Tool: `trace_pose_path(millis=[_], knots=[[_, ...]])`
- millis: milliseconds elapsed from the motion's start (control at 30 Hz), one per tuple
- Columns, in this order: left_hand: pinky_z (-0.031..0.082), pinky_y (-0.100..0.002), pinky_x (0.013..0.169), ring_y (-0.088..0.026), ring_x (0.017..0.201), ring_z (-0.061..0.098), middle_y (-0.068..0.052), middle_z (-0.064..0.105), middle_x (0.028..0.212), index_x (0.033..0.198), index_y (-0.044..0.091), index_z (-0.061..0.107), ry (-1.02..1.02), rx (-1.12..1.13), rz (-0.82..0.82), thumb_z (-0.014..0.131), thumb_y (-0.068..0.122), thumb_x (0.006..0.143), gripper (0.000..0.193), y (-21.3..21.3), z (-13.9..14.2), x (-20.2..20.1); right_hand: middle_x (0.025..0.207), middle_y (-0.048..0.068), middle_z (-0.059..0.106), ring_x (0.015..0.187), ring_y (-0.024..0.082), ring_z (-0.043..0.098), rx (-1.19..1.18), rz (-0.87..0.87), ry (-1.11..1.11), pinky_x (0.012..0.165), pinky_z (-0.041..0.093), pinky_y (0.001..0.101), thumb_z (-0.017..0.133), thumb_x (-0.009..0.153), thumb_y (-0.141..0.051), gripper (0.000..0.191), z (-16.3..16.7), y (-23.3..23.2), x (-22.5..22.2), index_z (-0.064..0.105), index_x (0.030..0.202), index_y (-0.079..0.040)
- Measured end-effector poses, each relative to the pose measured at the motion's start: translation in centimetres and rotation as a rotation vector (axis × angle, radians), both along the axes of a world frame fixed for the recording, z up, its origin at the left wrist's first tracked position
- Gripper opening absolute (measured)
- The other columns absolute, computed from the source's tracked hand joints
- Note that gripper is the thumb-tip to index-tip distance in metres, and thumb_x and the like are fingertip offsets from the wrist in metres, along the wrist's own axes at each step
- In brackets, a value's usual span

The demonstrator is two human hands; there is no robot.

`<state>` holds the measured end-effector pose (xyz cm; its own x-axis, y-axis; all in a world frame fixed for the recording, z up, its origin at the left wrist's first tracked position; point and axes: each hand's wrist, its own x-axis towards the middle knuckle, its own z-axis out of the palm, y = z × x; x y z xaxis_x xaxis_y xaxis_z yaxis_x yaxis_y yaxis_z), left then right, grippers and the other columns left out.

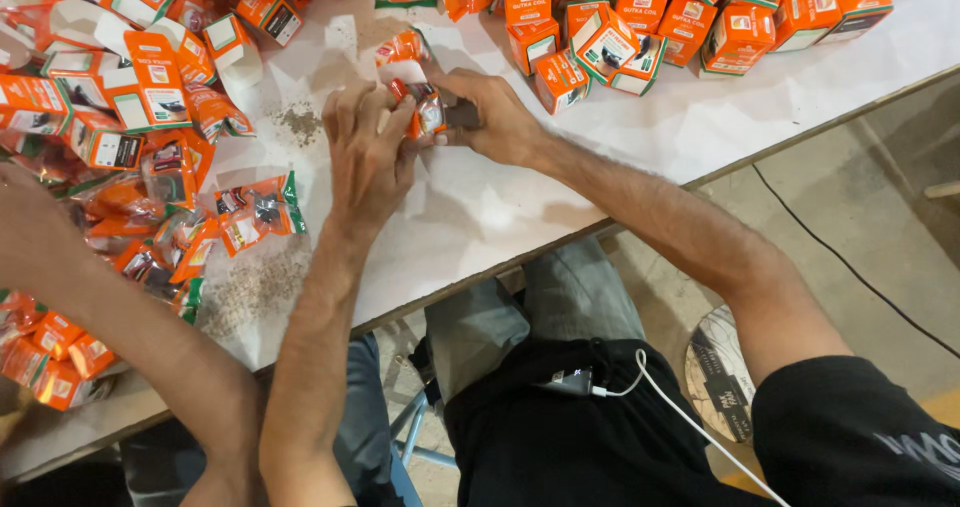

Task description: The person picks up small orange product boxes from a pile on the table, opens a folded box, places a small plastic-wrapped item inside, and folds the box closed, setting it back with the packed boxes. They repeat this packing cycle continuously while a coworker works on the same table.

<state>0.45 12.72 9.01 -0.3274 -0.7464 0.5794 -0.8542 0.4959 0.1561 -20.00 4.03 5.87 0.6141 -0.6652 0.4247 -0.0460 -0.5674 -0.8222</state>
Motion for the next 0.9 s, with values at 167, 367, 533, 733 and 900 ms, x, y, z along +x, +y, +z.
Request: trace_pose_path(millis=[167, 367, 533, 733, 900], knots=[[0.026, -0.060, 0.115, -0.050, 0.142, 0.030, -0.030, 0.040, 0.148, 0.110, 0.003, 0.076, 0.043, -0.137, 0.129, 0.075, 0.013, 0.094, 0.020, -1.1, -0.3, -1.5, 0.110, 0.013, 0.062, 0.094, 0.029, 0.065, -0.083, -0.012, 0.046, 0.081, 0.057, 0.0387, 0.089, 0.082, -0.002, 0.064, 0.1, 0.0, 0.0, 0.058, 0.138, -0.004], [0.046, -0.049, 0.105, -0.039, 0.123, 0.052, -0.025, 0.048, 0.131, 0.105, -0.002, 0.067, 0.447, 0.225, 0.276, 0.076, 0.006, 0.081, 0.027, -4.0, -1.7, -1.6, 0.119, 0.015, 0.065, 0.102, 0.028, 0.069, -0.072, -0.045, 0.003, 0.088, 0.061, 0.0385, 0.086, 0.079, -0.002, 0.075, -0.9, -0.1, 0.3, 0.048, 0.144, -0.005], [0.062, -0.029, 0.068, -0.016, 0.093, 0.070, -0.015, 0.061, 0.116, 0.123, 0.004, 0.050, 1.211, 0.497, 0.161, 0.076, 0.002, 0.085, 0.046, -4.8, -4.7, -1.2, 0.120, 0.012, 0.070, 0.110, 0.029, 0.074, 0.007, -0.031, -0.012, 0.091, 0.061, 0.0391, 0.088, 0.089, -0.008, 0.061, -1.6, 0.2, 0.2, 0.047, 0.135, -0.006], [0.056, -0.027, 0.061, -0.011, 0.074, 0.068, -0.005, 0.073, 0.091, 0.114, 0.000, 0.069, 1.061, 0.639, 0.032, 0.067, 0.001, 0.093, 0.021, -4.8, -2.4, -0.4, 0.131, 0.019, 0.063, 0.115, 0.037, 0.067, -0.318, -0.090, 0.109, 0.091, 0.058, 0.0428, 0.079, 0.086, 0.001, 0.055, -0.5, 1.3, 0.2, 0.057, 0.136, -0.002], [0.061, -0.028, 0.064, -0.018, 0.069, 0.074, -0.010, 0.076, 0.093, 0.109, 0.003, 0.071, 1.587, 1.084, -0.159, 0.050, 0.016, 0.088, 0.033, -2.4, 0.8, 1.6, 0.136, 0.021, 0.059, 0.116, 0.042, 0.061, -0.398, -0.115, 0.206, 0.092, 0.053, 0.0466, 0.078, 0.082, 0.001, 0.056, 0.4, 1.6, 0.3, 0.059, 0.134, 0.001]])
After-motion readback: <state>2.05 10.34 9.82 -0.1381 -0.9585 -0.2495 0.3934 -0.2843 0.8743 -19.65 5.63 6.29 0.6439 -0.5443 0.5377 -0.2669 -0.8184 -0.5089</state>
